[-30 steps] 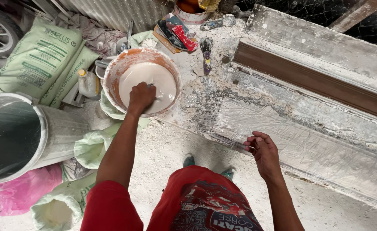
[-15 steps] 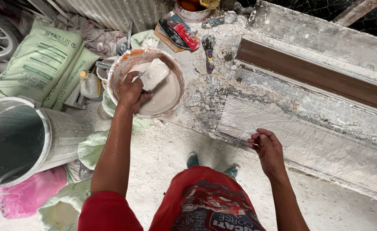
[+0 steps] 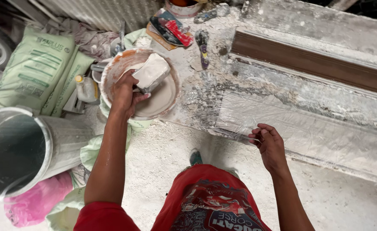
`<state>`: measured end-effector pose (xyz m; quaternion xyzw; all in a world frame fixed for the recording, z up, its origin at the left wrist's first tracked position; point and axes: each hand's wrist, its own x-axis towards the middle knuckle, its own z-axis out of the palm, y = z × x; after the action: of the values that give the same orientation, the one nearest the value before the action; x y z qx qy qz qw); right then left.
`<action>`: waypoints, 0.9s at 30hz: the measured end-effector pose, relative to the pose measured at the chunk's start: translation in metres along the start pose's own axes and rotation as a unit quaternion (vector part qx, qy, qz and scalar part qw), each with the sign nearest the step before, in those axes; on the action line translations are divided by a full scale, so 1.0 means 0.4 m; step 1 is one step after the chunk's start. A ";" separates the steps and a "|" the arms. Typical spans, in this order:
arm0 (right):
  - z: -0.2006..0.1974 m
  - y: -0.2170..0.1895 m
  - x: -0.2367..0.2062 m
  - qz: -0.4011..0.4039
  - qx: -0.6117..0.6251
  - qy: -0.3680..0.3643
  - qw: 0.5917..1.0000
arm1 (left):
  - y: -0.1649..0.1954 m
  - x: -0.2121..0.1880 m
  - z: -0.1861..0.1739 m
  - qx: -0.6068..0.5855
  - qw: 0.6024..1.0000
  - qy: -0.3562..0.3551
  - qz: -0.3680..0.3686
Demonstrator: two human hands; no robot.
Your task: The person lays a fiberglass mat over a rectangular mold, then uses a trowel to spread a white paste over the mat. They smooth the surface with their hands and continue applying more paste to ensure full coverage.
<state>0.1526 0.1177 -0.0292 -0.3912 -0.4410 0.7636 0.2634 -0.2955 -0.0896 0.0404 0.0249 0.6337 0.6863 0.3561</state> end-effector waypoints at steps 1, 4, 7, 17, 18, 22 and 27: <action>-0.007 -0.002 -0.006 -0.006 0.008 -0.002 1.000 | 0.007 -0.013 0.022 0.006 1.000 -0.010 -0.001; -0.046 -0.008 -0.029 -0.025 0.027 0.011 0.999 | 0.020 -0.047 0.106 -0.010 0.998 -0.060 0.013; -0.108 -0.010 -0.065 -0.038 0.038 0.049 0.997 | 0.012 -0.068 0.209 -0.007 0.995 -0.101 -0.008; -0.304 -0.009 -0.258 -0.082 0.092 0.190 0.974 | -0.242 -0.065 0.522 0.005 0.965 -0.247 -0.093; -0.315 -0.010 -0.274 -0.085 0.097 0.201 0.971 | -0.280 -0.059 0.537 -0.006 0.961 -0.262 -0.091; -0.343 -0.012 -0.329 -0.099 0.126 0.230 0.960 | -0.408 -0.018 0.565 0.018 0.962 -0.260 -0.085; -0.356 -0.014 -0.370 -0.112 0.156 0.235 0.953 | -0.490 0.021 0.544 0.118 0.964 -0.239 -0.012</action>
<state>0.3531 0.0764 -0.0136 -0.4619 -0.2827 0.6748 0.5013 -0.1064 0.0890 -0.0944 0.2228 0.6067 0.5765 0.5000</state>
